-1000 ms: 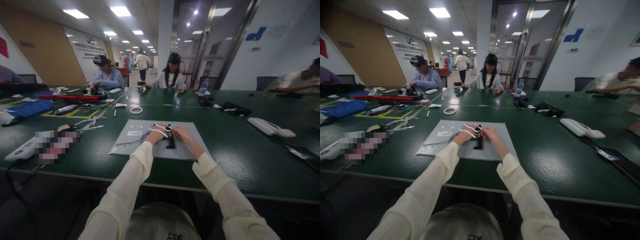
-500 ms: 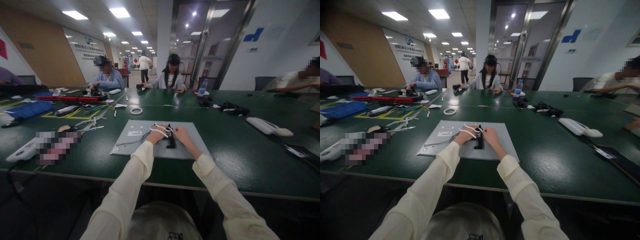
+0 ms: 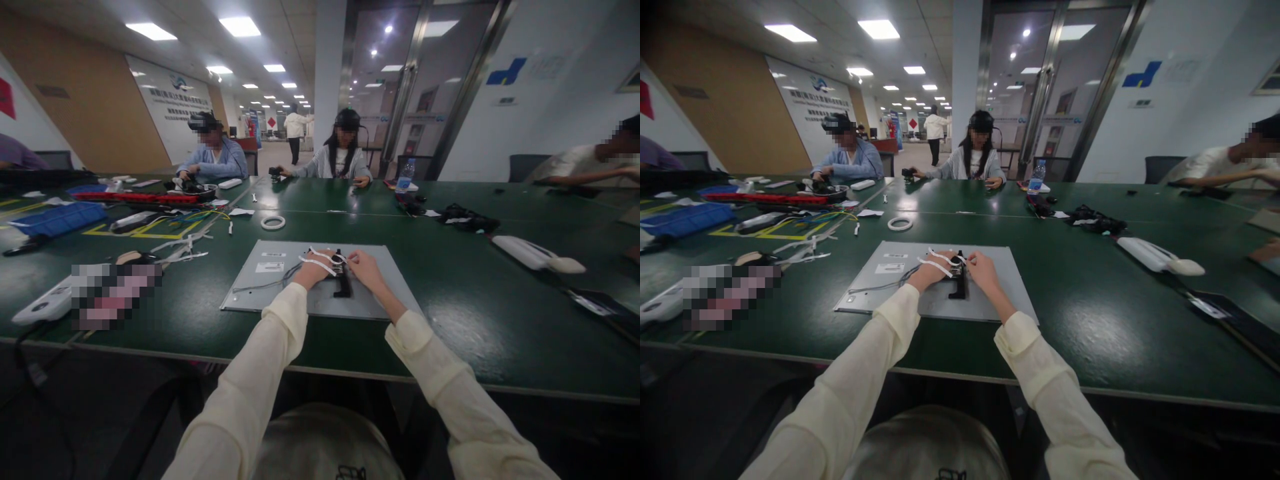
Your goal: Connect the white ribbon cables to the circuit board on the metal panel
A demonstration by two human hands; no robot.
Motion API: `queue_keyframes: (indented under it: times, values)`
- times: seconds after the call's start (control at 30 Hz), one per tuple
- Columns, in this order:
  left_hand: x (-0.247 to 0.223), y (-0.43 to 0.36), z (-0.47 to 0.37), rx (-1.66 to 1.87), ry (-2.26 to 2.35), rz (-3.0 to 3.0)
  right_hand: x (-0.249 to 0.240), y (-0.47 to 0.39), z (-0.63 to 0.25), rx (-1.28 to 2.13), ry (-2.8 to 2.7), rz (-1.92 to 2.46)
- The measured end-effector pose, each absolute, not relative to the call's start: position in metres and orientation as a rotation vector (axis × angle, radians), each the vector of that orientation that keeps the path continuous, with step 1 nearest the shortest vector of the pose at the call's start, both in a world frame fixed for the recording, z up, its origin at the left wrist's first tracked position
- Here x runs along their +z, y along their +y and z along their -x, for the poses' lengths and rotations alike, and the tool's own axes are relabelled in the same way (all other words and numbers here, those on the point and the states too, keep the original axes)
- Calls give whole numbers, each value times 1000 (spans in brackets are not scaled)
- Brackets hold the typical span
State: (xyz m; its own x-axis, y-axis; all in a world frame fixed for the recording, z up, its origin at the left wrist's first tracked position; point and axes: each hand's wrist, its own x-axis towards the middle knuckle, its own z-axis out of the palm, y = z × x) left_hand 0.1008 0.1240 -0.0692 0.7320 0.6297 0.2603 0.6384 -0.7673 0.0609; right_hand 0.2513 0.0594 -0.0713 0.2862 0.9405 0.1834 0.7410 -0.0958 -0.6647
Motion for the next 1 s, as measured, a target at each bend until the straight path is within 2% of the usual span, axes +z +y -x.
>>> queue_keyframes:
  times: [0.3, 0.8, 1.0]
  values:
    - [-74, 126, -100, -420, -1036, 2849, -74, 61, -254, 341, -1518, 1884]
    - [-80, 131, -101, -441, -1083, 2868, -69, 66, -247, 324, -1388, 1544]
    - [-76, 127, -102, -435, -1143, 2840, -72, 66, -247, 450, -1371, 1503]
